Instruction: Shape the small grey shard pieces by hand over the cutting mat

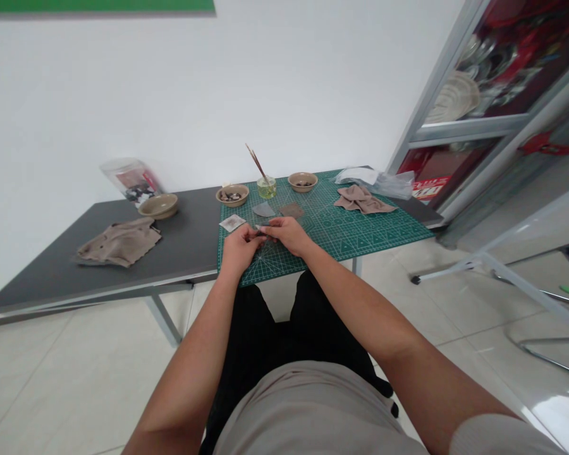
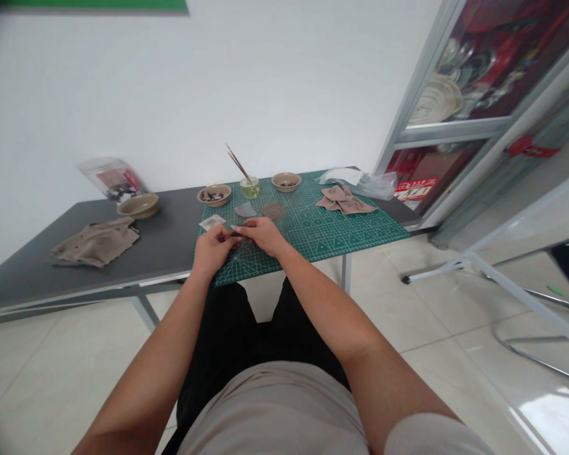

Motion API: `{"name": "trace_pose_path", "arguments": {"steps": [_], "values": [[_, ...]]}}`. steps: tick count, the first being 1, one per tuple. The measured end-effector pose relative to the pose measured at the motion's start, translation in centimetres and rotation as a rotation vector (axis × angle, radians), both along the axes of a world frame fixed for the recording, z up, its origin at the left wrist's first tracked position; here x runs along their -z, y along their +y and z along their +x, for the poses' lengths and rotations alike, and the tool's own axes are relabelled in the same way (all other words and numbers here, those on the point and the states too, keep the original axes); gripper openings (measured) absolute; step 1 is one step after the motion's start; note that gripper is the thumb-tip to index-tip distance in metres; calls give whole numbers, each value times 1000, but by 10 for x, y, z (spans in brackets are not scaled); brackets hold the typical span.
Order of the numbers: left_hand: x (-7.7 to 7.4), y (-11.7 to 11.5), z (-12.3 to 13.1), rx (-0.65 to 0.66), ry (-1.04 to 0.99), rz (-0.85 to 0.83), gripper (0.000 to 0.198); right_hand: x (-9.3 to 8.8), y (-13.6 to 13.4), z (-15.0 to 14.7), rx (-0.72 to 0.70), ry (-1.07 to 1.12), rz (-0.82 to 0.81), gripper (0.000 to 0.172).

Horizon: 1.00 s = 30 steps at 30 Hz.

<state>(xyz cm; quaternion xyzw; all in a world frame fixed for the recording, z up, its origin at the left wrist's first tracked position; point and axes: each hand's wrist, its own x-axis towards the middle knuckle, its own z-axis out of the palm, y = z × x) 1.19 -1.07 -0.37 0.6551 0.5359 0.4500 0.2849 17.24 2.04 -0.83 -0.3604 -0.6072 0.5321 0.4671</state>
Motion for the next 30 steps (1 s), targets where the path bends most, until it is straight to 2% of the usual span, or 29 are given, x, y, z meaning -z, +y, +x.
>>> {"name": "trace_pose_path", "arguments": {"steps": [10,20,30], "values": [[0,1,-1,9,8,18,21,8,4,-2,64,-81,64,33],[-1,-2,0,-38,74,61,19,6,2,-3,80,-103,89,33],[-2,-3,1,-39,42,56,18,7,1,-4,77,-38,71,34]]}}
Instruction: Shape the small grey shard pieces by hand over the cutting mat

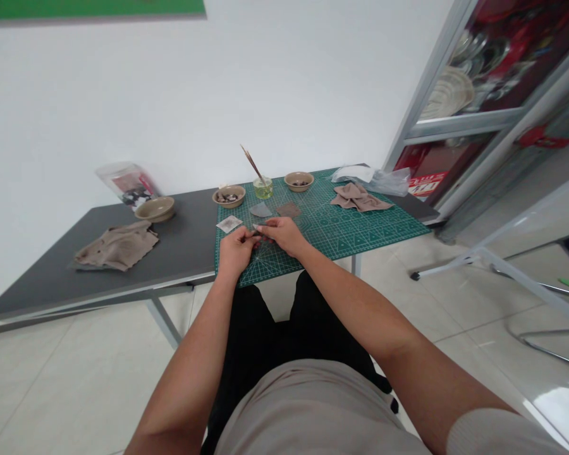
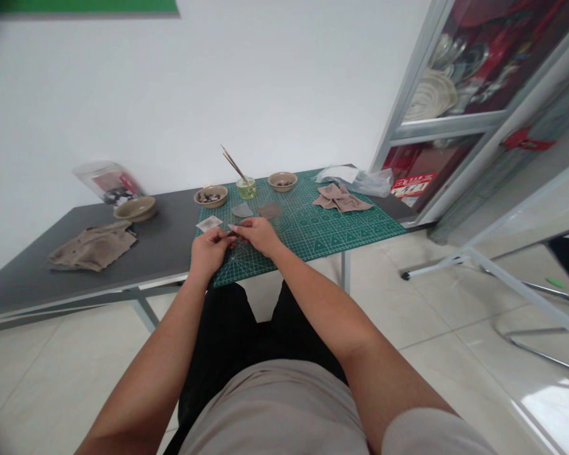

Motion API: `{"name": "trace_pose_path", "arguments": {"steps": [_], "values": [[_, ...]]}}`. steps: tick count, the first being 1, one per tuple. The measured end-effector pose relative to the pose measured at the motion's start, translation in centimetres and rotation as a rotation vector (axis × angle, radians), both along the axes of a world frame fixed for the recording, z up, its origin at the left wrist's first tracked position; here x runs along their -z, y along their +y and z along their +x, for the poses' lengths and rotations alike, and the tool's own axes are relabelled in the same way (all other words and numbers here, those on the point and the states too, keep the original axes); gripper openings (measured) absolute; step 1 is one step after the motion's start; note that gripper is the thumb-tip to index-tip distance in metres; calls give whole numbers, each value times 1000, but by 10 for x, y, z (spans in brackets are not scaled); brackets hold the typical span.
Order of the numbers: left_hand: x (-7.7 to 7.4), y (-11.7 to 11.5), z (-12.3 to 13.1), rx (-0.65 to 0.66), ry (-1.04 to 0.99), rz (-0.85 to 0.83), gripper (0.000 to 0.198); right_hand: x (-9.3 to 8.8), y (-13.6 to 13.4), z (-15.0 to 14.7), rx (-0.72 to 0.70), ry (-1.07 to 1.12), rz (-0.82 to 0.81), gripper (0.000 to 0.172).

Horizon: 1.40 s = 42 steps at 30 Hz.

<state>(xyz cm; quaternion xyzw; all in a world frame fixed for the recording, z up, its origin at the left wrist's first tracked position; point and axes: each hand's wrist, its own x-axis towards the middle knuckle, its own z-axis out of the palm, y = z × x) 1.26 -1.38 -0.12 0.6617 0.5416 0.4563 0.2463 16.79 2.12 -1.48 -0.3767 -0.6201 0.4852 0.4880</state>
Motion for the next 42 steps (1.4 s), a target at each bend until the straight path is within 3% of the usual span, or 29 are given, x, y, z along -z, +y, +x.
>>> {"name": "trace_pose_path", "arguments": {"steps": [9,16,27,34,42], "values": [[8,5,-2,22,-76,-17,16,-6,-3,3,-52,12,0,34],[2,1,0,8,-62,-6,17,-5,-2,2,-140,21,-43,35],[5,2,-1,33,-13,33,18,-2,-2,1,-16,-83,80,32],[6,1,0,-18,-22,8,20,0,0,1,-114,13,31,33],[7,4,-2,34,-151,-8,19,-9,-6,4,-149,62,-34,31]]}}
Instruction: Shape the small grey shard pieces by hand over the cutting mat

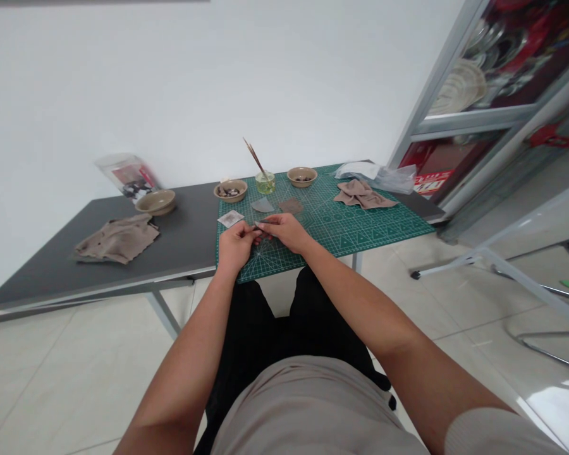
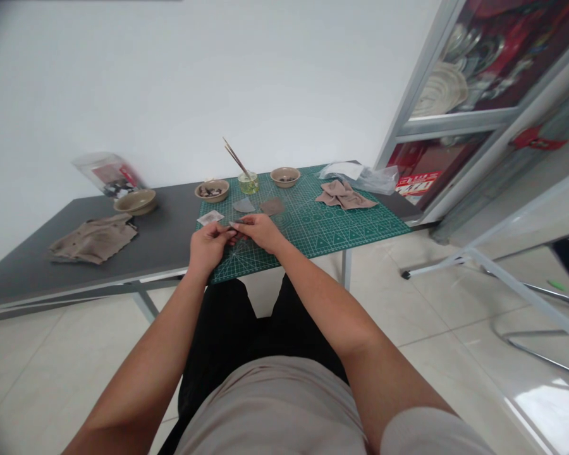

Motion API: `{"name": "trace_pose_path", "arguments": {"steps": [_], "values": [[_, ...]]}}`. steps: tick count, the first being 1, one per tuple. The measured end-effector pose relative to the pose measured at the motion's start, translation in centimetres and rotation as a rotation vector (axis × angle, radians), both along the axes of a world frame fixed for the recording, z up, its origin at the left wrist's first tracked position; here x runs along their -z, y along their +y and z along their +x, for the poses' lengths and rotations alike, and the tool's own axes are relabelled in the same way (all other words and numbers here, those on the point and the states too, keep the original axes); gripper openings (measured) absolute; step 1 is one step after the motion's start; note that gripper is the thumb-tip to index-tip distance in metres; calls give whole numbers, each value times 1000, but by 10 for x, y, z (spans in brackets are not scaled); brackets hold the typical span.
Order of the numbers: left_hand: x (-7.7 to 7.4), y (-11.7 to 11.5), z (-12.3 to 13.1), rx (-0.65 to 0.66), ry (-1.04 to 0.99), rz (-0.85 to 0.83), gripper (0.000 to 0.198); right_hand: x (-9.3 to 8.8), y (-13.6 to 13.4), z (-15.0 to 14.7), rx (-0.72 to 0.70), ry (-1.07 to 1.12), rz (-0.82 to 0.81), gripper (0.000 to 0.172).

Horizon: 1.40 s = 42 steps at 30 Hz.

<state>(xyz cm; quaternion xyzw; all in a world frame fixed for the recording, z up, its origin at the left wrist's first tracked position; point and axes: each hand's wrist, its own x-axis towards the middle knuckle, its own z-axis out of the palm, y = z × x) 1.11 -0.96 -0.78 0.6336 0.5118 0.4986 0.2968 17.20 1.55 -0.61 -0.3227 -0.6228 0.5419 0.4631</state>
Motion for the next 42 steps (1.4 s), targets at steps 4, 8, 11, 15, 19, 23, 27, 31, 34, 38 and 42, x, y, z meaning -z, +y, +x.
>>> {"name": "trace_pose_path", "arguments": {"steps": [4,8,11,15,19,23,27,31,34,38,42], "values": [[-2,-1,0,14,89,27,20,3,1,-1,47,-46,37,32],[-2,-2,0,11,173,50,18,6,3,-1,103,-114,84,35],[-1,-1,1,-2,167,53,18,6,4,-1,91,-106,69,35],[2,0,0,-26,81,18,19,4,3,-2,1,-26,-7,34],[1,0,0,-4,86,9,18,2,2,-2,9,-30,3,34],[-1,-2,1,24,196,44,16,1,0,-2,103,-116,44,38],[0,-3,2,-6,199,59,16,1,0,-2,97,-86,40,37],[1,-2,1,-36,92,17,17,1,1,-3,1,4,-28,34],[1,-2,0,-31,49,-2,18,0,1,-2,-9,5,-51,34],[0,-3,1,-17,153,21,15,-2,-1,-2,58,-64,-6,35],[0,-4,2,-23,216,48,18,0,-1,-3,120,-109,43,37]]}}
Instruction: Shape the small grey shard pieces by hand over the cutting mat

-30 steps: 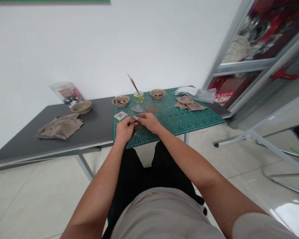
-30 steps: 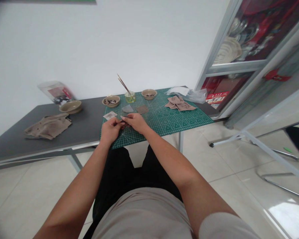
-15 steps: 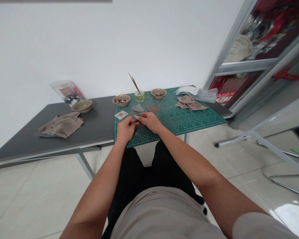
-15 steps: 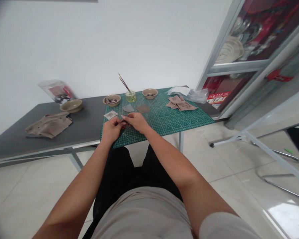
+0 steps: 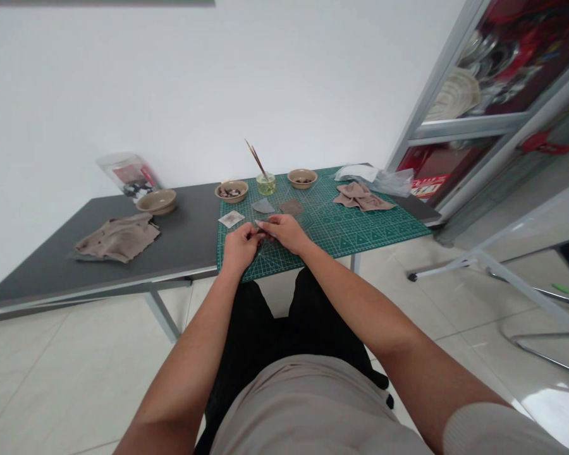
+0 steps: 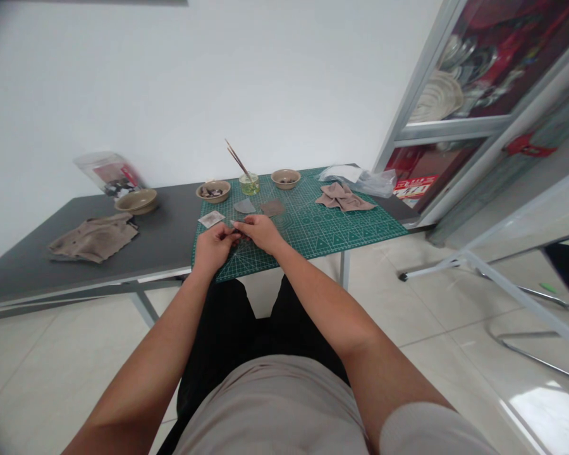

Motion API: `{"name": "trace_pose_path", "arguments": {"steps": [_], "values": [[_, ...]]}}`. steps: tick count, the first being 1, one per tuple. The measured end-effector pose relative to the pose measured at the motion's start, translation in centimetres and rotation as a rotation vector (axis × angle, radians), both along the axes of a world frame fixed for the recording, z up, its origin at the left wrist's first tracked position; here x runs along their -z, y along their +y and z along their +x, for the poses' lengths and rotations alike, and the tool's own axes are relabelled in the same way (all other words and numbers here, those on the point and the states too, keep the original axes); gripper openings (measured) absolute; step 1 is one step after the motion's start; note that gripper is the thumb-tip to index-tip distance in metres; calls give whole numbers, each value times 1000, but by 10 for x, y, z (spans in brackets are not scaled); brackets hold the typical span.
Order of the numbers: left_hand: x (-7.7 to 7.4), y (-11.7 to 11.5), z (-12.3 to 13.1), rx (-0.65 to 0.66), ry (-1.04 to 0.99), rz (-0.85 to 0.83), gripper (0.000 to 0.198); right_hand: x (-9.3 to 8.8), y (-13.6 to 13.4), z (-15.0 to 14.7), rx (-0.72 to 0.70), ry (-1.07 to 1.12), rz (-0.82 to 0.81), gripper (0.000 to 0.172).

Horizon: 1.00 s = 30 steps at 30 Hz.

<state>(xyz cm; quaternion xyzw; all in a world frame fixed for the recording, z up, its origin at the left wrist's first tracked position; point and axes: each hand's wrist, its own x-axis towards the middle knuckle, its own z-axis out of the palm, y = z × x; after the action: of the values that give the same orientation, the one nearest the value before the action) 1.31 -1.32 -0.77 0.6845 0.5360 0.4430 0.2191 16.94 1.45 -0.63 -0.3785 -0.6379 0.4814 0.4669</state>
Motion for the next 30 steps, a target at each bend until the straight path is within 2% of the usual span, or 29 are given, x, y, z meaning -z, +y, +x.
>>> {"name": "trace_pose_path", "arguments": {"steps": [7,16,26,30], "values": [[-2,0,1,-24,-181,-66,16,-1,1,0,-114,86,-72,37],[-3,-3,2,-19,39,15,18,3,1,0,21,-46,24,38],[-2,-3,3,-4,-109,-35,15,2,2,-2,9,58,-55,38],[-4,-4,3,-32,-132,-54,17,1,0,-2,-59,87,-65,37]]}}
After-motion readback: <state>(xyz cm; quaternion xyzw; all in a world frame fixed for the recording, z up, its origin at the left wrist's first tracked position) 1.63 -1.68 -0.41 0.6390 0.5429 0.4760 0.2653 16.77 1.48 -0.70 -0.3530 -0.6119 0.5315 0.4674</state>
